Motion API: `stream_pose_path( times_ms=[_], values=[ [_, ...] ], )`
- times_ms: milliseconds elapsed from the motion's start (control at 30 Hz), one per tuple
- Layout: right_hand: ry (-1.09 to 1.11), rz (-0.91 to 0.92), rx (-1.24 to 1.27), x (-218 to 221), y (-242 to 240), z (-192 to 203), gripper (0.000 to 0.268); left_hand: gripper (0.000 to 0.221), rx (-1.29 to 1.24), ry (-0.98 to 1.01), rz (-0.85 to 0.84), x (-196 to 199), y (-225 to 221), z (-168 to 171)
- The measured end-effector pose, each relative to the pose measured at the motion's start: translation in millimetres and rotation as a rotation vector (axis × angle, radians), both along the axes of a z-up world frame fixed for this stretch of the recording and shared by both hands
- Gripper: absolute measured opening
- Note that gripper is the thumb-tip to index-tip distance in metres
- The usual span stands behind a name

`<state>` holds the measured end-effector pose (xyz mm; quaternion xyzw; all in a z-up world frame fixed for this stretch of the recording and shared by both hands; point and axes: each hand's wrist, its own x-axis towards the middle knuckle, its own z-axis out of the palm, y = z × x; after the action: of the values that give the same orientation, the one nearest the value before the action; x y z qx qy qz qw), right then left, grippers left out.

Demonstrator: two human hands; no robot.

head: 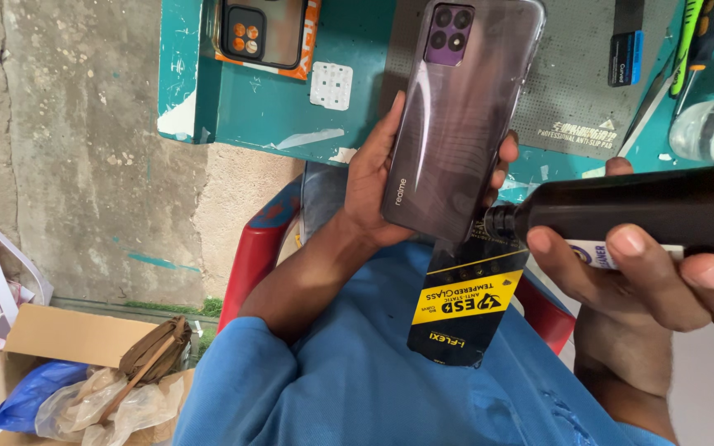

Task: The person removes the back cover of a smartphone, applies a liquid from a bottle to the back, and then uses a screwdriver to pry open the device and access internal components. The person continues to manipulate the internal parts with the screwdriver.

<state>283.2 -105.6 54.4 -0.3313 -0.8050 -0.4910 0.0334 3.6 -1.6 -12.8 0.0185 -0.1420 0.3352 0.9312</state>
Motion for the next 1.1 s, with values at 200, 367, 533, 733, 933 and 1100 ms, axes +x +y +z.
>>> stream_pose_path(
  times_ms=[200,367,533,733,933,1100],
  values=[
    [-0.091,0.238,0.173,-0.9,37.8,15.7,0.054,0.075,-0.011,-0.001,-0.003,0.2,0.0,-0.1],
    [-0.006,0.16,0.112,14.0,11.2,-11.4,0.054,0.076,-0.01,-0.007,-0.003,0.9,0.3,0.3],
    [-0.031,0.111,0.109,35.5,10.5,-40.3,0.053,0.077,-0.015,-0.008,-0.008,0.7,0.7,1.1],
    [-1.016,-0.238,0.535,27.7,15.2,-34.6,0.059,0.077,-0.006,0.009,-0.001,-1.0,0.6,2.9],
    [0.039,0.317,0.189,8.1,44.5,8.0,0.047,0.076,-0.012,0.035,0.01,0.1,0.7,3.5],
    [0.14,0.283,0.105,-11.9,52.4,15.4,0.047,0.075,-0.02,0.072,0.024,-1.6,0.2,3.2]
  ],
)
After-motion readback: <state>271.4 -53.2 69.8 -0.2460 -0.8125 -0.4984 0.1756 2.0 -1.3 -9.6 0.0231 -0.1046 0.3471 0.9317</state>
